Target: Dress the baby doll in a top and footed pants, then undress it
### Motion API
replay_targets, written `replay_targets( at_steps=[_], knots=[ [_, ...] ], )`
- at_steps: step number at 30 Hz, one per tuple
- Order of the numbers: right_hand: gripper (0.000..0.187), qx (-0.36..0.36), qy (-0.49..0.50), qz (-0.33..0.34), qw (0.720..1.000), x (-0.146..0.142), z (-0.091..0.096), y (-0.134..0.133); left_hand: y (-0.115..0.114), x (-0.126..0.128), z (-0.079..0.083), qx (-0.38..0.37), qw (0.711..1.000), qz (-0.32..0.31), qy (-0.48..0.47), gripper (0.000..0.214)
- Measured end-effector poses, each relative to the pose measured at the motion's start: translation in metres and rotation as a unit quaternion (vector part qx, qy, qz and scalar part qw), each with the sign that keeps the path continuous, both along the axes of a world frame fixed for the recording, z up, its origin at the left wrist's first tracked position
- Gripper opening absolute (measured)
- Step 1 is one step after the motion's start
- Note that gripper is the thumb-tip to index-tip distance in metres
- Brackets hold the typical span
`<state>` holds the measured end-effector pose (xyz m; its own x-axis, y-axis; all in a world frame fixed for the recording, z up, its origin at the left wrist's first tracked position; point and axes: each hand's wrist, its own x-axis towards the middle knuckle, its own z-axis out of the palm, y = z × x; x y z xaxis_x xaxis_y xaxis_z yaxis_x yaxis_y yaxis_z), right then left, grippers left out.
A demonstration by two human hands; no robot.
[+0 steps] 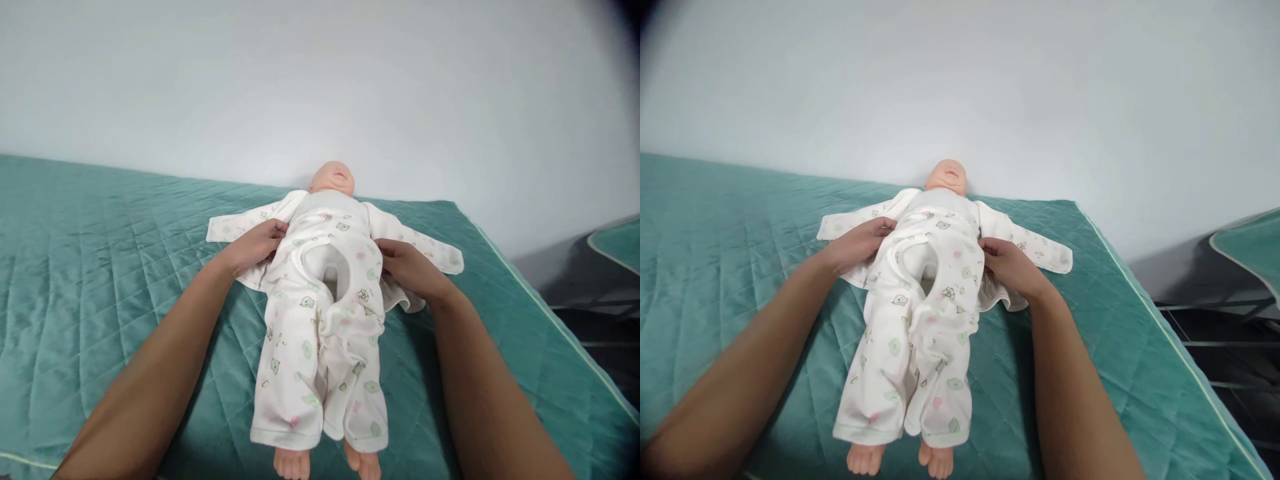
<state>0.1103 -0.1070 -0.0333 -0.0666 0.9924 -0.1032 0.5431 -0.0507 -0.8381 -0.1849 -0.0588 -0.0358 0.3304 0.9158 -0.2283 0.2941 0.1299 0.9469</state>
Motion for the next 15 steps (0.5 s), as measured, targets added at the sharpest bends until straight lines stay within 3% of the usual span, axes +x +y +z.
replay_targets(
  at_steps=[6,15],
  knots=[
    [0.017,-0.047,0.074,0.016,0.996,0.003,0.0,0.001,0.002,0.001,-0.004,0.016,0.998,0.027,0.051,0.007],
    [0.016,-0.018,0.037,-0.015,0.999,-0.003,-0.003,0.002,-0.001,-0.003,0.009,0.015,0.997,-0.069,0.035,0.012]
  ],
)
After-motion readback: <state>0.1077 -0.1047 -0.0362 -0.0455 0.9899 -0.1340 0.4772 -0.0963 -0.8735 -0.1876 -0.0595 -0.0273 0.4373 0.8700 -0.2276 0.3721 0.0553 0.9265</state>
